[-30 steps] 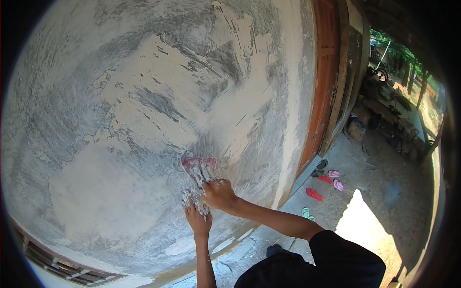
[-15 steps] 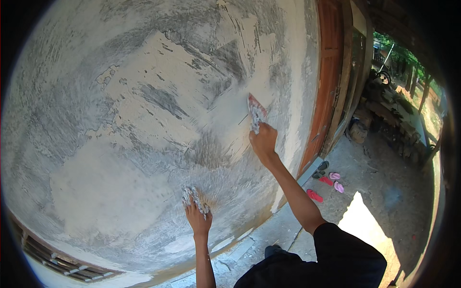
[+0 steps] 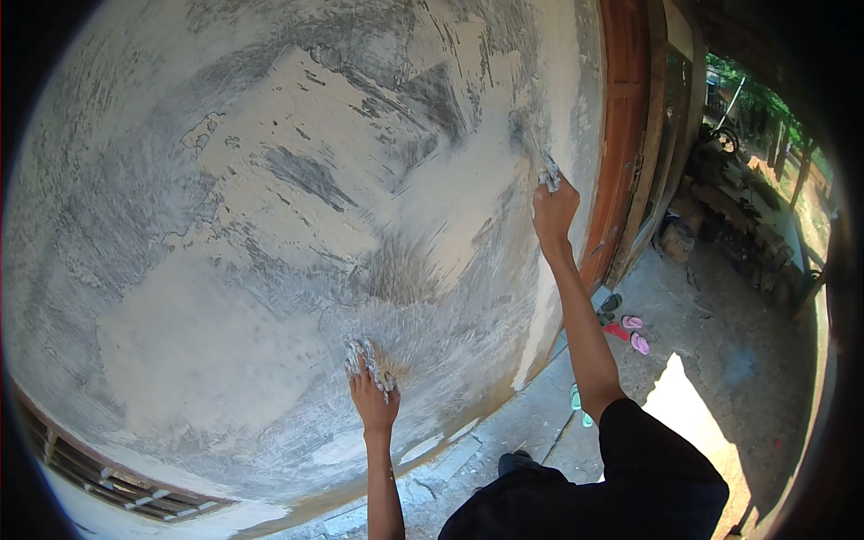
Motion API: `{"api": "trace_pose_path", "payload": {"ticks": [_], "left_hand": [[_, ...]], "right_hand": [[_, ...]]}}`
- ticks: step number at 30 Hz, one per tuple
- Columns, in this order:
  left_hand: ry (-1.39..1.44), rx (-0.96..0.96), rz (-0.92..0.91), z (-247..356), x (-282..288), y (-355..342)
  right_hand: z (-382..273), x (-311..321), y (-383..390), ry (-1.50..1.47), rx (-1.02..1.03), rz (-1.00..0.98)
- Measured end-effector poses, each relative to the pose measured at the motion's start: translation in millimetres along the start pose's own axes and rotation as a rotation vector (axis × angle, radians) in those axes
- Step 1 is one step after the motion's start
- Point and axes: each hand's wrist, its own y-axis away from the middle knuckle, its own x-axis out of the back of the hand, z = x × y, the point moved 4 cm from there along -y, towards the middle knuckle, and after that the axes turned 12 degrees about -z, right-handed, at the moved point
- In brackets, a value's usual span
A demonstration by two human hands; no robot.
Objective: The person applies plaster to an exterior wall using a putty knife, scooping the plaster from a plaster tray.
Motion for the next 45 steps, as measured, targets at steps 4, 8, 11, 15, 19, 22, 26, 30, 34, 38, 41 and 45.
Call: {"api": "trace_pose_path", "payload": {"ticks": [4, 8, 11, 15, 19, 22, 26, 30, 34, 38, 41, 45], "left_hand": [[0.062, 0.027, -0.032, -3.5, -0.4, 1.7], [0.029, -0.02, 0.01, -2.7, -6.3, 0.9], [0.015, -0.008, 0.011, -17.3, -12.3, 5.6], [-0.036, 0.013, -0.003, -4.0, 2.4, 0.9], [0.012, -0.001, -0.016, 0.3, 2.1, -1.6], [0.018, 0.004, -0.028, 5.6, 2.5, -0.2], [0.029, -0.006, 0.012, 2.0, 5.4, 0.4], [0.023, -0.002, 0.014, -3.5, -1.2, 3.7], [0.048, -0.02, -0.025, -4.1, -0.2, 3.1], [-0.052, -0.019, 0.053, -0.4, 4.9, -0.1], [-0.036, -0.027, 0.07, 7.5, 6.6, -2.0], [-0.017, 0.003, 0.02, 7.8, 4.5, -0.2]], "right_hand": [[-22.2, -63.0, 59.2, 0.148, 0.168, -0.046], [-89.6, -121.8, 215.7, 0.333, 0.545, -0.431], [-139.1, -125.0, 254.7, 0.001, 0.385, -0.797], [-114.8, -64.1, 144.4, -0.204, 0.165, -0.479], [-81.8, 8.8, -16.8, -0.079, 0.116, 0.01], [-71.4, -11.7, -51.6, 0.153, 0.097, 0.059], [-132.2, -79.6, 40.3, 0.223, 0.253, -0.142], [-198.4, -144.3, 190.1, 0.425, 0.759, -0.4], [-213.8, -96.7, 172.8, -0.019, 0.563, -0.551], [-148.8, -18.7, 38.8, -0.126, 0.256, -0.136], [-81.6, 0.4, -24.3, 0.073, 0.124, -0.001], [-72.3, -76.5, 58.1, 0.252, 0.193, -0.159]]}}
